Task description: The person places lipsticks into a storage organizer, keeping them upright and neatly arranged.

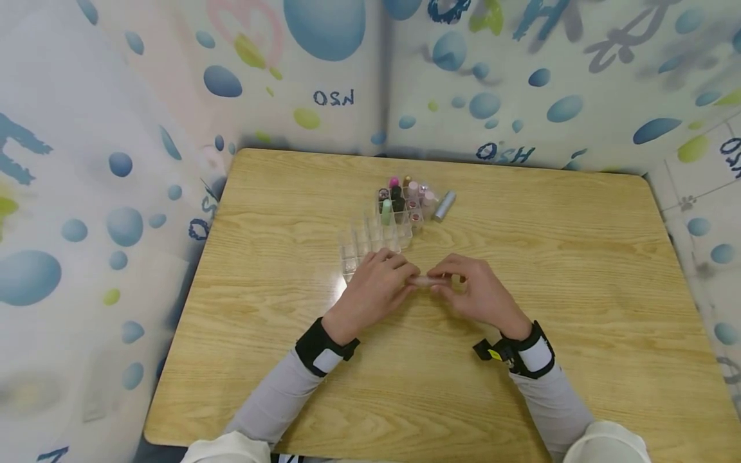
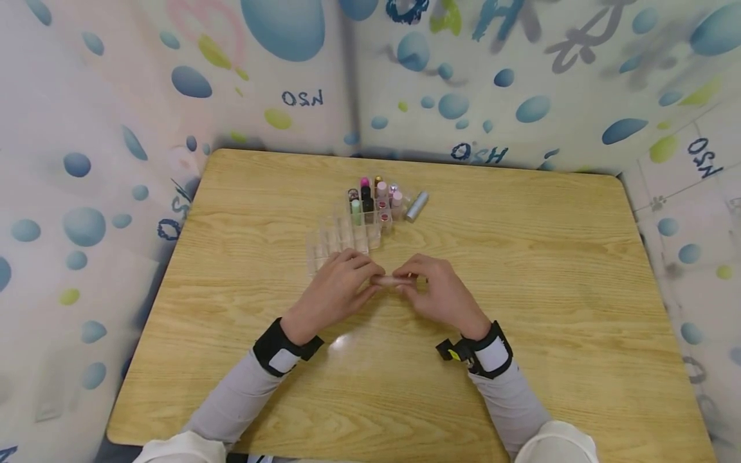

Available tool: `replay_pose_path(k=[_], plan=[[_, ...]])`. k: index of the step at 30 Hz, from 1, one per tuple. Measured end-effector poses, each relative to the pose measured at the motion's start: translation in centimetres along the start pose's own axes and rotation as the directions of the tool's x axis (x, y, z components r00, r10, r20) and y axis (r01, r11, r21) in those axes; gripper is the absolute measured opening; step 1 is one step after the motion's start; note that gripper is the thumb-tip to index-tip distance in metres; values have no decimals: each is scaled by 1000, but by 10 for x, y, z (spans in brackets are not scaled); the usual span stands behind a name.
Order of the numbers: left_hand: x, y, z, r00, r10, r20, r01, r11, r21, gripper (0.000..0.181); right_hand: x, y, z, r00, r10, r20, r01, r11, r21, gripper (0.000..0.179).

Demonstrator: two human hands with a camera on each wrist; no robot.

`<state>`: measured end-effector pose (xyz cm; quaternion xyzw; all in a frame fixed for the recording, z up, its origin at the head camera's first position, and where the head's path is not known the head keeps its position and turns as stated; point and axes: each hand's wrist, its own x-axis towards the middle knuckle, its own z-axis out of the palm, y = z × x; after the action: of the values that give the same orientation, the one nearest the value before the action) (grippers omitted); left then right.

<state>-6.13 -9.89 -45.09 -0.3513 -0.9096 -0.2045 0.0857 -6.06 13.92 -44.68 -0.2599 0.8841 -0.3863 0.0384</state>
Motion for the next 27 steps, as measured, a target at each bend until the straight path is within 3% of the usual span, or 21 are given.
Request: replay_pose_path(k=[6,16,27], plan=[[0,0,0,1000,10,3,-10,1000,7,19,0,1,-5,1000,8,-13,-8,1000,12,14],[0,2,1,1000,8,26,-9,1000,29,23,0,7,-6,998,-38,-50,45,989,139,15],[0,2,2,1000,31,2,-31,999,10,21,-1,1,-9,993,-68,-98,91,960,264,22]])
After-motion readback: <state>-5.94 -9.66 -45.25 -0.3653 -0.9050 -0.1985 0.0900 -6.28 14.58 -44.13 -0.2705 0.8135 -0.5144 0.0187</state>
